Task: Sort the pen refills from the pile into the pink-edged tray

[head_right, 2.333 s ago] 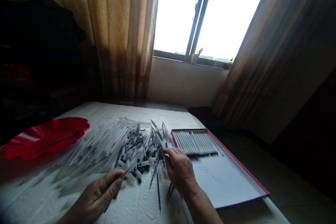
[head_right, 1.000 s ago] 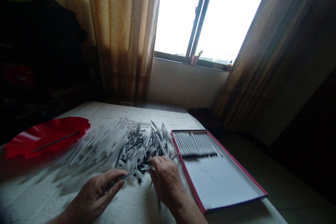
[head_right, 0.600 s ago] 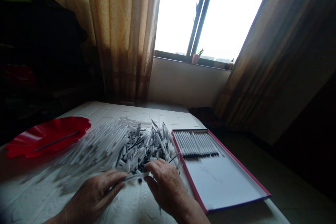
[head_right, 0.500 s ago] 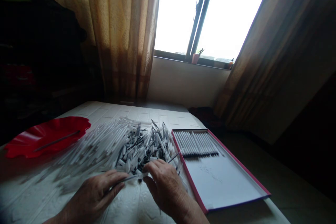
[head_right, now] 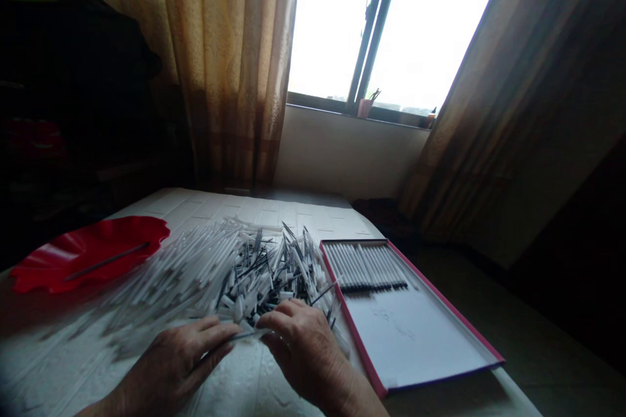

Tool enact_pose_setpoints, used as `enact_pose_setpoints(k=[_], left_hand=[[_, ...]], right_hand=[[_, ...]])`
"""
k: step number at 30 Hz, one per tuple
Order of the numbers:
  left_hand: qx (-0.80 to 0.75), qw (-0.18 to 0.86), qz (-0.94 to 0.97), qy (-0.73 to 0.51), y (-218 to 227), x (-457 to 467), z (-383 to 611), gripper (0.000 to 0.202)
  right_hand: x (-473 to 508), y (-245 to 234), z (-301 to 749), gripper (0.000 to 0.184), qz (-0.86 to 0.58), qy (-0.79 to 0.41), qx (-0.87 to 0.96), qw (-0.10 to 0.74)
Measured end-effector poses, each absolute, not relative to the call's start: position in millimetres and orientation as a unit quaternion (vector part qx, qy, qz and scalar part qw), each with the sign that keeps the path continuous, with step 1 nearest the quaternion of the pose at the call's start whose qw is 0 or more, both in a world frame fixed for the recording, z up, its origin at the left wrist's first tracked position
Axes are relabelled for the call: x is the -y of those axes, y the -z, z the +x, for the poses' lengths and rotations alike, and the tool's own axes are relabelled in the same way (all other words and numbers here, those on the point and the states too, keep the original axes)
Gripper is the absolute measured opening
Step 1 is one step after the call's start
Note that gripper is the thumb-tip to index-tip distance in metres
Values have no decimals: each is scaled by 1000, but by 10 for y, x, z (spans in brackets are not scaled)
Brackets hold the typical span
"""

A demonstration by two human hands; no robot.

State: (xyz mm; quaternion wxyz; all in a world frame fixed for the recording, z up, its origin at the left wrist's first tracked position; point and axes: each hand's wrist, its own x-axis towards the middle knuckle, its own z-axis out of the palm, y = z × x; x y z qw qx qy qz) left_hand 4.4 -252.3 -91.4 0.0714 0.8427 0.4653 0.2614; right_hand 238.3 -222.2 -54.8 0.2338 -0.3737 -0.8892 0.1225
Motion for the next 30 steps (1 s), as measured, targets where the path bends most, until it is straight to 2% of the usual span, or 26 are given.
enact_pose_setpoints(k=[7,16,20,25,30], left_hand=[[-439,53,851,-284,859,2538,60,26],[-426,85,855,-283,801,2574,86,24],[-421,79,864,-264,808,2582,98,24],[-422,58,865,-265,833,2580,94,23],[-413,51,849,-325,857,2585,108,24]], right_hand=[[2212,601,2374,22,-368,-248,848,291],[2178,560,2439,28,-373,-407,802,228],[2187,605,2407,39,-375,-386,819,198],[2205,676,2364,42,-376,-360,832,193],[2201,737,2342,41,-372,-342,839,205]])
